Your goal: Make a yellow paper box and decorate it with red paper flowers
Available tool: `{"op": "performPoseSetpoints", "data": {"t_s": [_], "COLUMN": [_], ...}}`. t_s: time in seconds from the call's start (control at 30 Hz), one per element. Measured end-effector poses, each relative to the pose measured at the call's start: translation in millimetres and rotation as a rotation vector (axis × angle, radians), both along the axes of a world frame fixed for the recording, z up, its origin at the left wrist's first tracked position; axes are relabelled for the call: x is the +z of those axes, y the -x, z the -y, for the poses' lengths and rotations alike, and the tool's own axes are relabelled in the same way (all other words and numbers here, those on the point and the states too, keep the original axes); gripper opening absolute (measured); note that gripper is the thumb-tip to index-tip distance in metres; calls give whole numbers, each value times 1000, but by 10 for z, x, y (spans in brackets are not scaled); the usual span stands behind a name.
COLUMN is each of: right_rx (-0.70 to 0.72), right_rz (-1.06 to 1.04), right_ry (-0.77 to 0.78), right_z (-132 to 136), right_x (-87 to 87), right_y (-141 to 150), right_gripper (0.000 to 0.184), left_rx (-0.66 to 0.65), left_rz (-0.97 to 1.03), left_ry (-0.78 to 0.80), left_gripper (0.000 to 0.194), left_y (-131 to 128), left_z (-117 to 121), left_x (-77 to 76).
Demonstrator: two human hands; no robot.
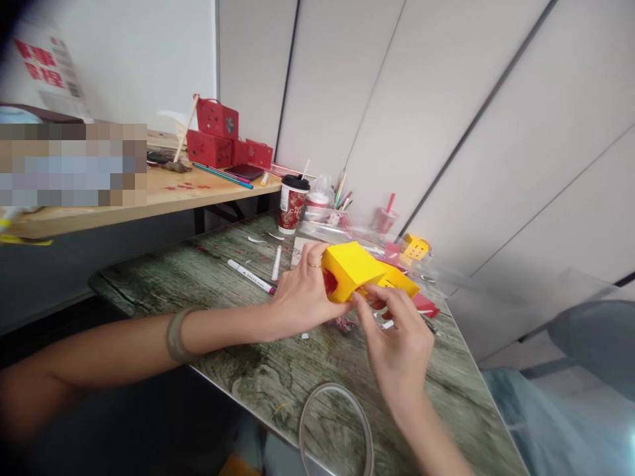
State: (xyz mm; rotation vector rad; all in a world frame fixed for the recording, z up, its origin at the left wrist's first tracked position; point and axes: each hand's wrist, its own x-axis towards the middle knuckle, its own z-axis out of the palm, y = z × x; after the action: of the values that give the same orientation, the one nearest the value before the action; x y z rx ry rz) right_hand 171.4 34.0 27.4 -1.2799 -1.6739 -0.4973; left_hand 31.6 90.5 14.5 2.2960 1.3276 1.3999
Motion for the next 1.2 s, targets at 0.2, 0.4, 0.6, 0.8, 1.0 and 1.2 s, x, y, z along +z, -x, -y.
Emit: {"op": "performPoseSetpoints", "data": {"t_s": [0.2,0.4,0.6,0.8,1.0,1.2], "right_rx": [-14,-3,22,55,73,84], "right_rz": [-36,-40,-12,24,20,9], "right_ry": [20,21,3,-3,-14,-7], "right_z": [-12,-9,17,6,13,-2], "right_x": [6,11,37,51,47,52], "right_y": [13,5,-16,-49,-93,-88], "right_gripper": [10,9,7,5,5,3], "left_rx": [-2,-25,-73,-92,-121,-126], "left_rz": [0,8,22,39,45,53], "left_ry": [-77,-50,11,3,17,19], "left_gripper": [84,85,86,89,89,89], "left_y": [-4,3,20,10,15,21], "left_z": [-23,-17,-9,-32,-34,-35], "left_x": [-27,-27,-3,-9,-16,-15]}}
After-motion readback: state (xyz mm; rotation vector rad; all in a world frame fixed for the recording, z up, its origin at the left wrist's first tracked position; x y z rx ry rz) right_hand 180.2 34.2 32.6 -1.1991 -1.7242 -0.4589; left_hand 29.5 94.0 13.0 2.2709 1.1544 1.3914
